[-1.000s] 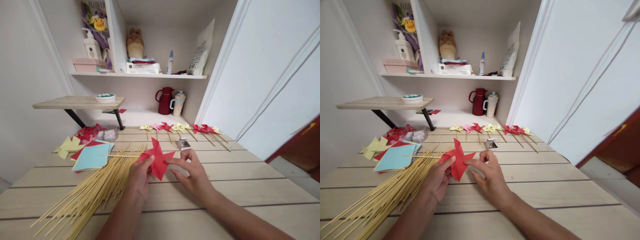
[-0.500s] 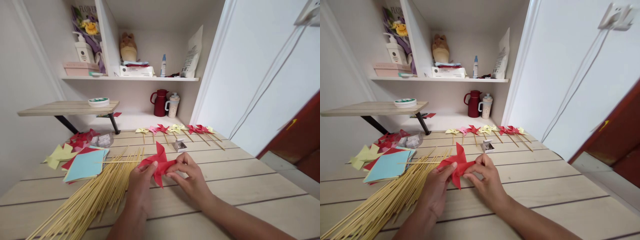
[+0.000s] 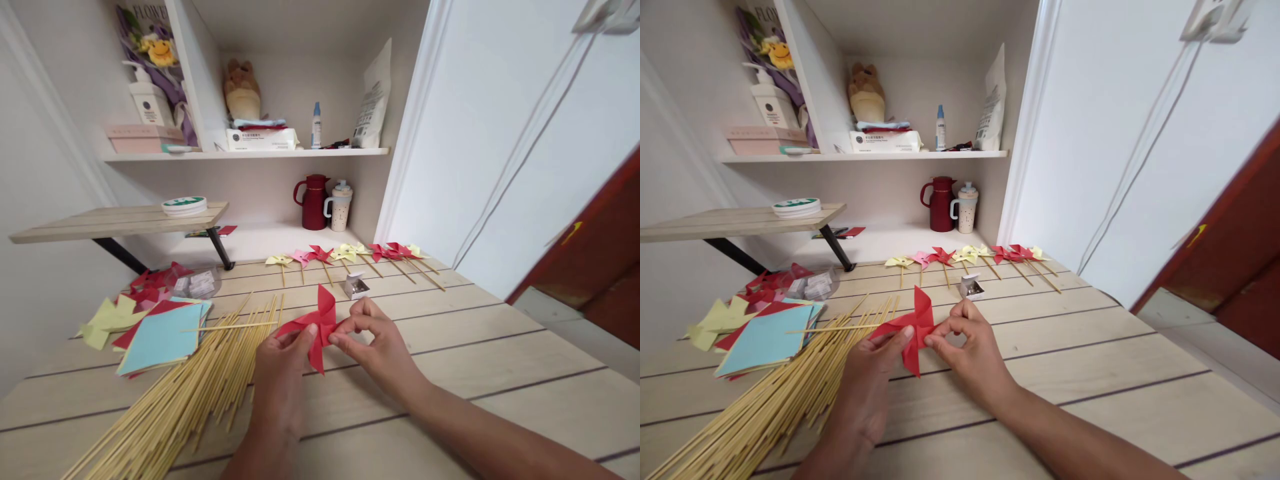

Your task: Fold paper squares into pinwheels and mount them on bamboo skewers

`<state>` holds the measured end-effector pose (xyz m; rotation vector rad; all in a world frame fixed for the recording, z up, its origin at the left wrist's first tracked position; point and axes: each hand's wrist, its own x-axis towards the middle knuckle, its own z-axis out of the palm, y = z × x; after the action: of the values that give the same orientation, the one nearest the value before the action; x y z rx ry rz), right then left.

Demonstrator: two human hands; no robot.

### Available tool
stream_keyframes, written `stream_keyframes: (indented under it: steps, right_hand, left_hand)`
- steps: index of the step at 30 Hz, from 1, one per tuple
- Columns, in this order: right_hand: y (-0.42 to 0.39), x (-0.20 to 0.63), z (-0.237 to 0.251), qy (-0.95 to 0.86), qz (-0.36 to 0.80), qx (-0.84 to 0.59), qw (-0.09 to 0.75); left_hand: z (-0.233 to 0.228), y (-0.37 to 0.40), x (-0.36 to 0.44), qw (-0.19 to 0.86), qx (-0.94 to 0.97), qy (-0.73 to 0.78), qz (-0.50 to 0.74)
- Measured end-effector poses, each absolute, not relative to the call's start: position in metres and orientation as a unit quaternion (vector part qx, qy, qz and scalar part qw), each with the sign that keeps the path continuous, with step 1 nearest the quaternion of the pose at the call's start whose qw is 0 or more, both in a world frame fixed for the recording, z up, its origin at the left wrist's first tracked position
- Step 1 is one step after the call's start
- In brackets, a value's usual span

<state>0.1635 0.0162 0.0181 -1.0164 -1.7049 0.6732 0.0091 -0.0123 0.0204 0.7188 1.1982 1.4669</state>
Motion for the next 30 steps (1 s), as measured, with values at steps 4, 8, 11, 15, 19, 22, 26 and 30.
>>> stream_keyframes:
  steps: [4, 8, 11, 15, 19, 22, 26, 30]
  right_hand:
    - [0.016, 0.164, 0.019, -0.705, 0.275, -0.428, 0.495]
    - [0.015, 0.163, 0.021, -0.705, 0.278, -0.428, 0.492]
    - [0.015, 0.163, 0.021, -0.702, 0.287, -0.431, 0.489]
    - [0.016, 0.163, 0.021, -0.698, 0.294, -0.433, 0.489]
    - [0.016, 0.163, 0.020, -0.695, 0.309, -0.429, 0.486]
    - [0.016, 0.163, 0.020, -0.691, 0.316, -0.427, 0.490]
    - [0.016, 0.162, 0.022, -0.686, 0.321, -0.425, 0.497]
    - [0.016, 0.163, 0.025, -0.677, 0.314, -0.424, 0.513]
  left_hand:
    - [0.021, -0.013, 0.011, 0.530, 0.309, 0.498, 0.612]
    - [0.024, -0.015, 0.012, 0.527, 0.300, 0.517, 0.605]
    - [0.028, -0.016, 0.014, 0.522, 0.299, 0.525, 0.602]
    - [0.031, -0.016, 0.016, 0.516, 0.310, 0.516, 0.609]
    - [0.030, -0.015, 0.016, 0.504, 0.324, 0.518, 0.611]
    - [0.028, -0.014, 0.016, 0.487, 0.327, 0.530, 0.612]
    - [0.028, -0.015, 0.017, 0.480, 0.319, 0.533, 0.620]
    - [0.032, -0.015, 0.020, 0.484, 0.316, 0.522, 0.627]
